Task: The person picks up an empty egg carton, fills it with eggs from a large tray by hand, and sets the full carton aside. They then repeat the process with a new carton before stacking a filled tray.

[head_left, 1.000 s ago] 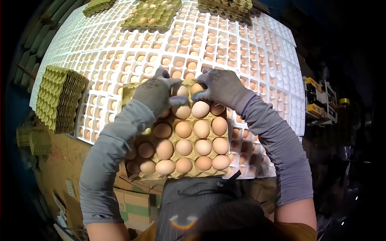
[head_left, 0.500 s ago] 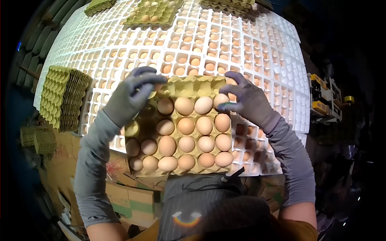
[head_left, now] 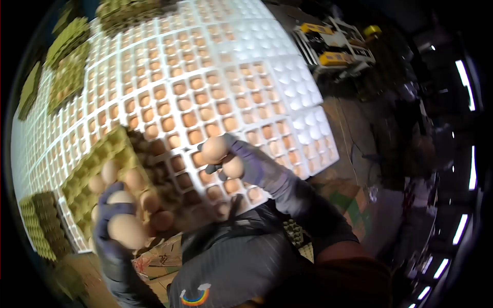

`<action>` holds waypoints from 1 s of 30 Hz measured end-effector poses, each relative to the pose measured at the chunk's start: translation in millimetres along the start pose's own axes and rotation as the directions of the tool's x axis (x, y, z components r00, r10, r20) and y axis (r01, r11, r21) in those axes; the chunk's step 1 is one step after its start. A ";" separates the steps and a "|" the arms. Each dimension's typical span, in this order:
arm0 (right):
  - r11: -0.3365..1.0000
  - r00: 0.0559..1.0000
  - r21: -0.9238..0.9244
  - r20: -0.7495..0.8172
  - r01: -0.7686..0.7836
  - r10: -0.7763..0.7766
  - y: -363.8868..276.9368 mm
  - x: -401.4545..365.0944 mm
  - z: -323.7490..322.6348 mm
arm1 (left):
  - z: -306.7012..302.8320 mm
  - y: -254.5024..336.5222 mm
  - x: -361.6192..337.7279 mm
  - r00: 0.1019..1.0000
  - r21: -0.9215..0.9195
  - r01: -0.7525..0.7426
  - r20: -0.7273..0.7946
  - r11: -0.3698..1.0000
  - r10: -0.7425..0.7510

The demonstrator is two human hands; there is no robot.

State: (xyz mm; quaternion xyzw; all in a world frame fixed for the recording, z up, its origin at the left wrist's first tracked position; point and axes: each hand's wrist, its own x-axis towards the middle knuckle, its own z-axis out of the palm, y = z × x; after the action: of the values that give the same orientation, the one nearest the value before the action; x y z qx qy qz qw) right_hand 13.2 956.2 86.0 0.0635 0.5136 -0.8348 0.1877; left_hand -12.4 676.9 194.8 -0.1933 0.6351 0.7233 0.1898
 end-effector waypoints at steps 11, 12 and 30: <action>0.414 0.630 -0.890 -0.434 -0.190 -0.644 -15.2 -156.4 -260.6 | 317.6 -204.3 66.6 0.535 0.478 -0.844 0.727 0.242 0.430; 0.222 0.640 -0.928 -0.367 -0.298 -0.675 -15.8 -163.9 -290.0 | 340.0 -222.4 73.5 0.504 0.506 -0.856 0.776 0.103 0.378; 0.408 0.645 -0.908 -0.256 0.096 -0.720 -7.5 -94.9 -381.2 | 476.4 -265.3 139.5 0.478 0.379 -0.878 0.678 0.292 0.559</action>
State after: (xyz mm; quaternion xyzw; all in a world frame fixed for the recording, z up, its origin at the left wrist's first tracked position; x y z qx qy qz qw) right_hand 64.7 1318.8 -56.5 0.0983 0.8719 -0.4293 -0.2141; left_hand -11.8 1185.7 -45.7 0.3704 0.8106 0.4531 0.0198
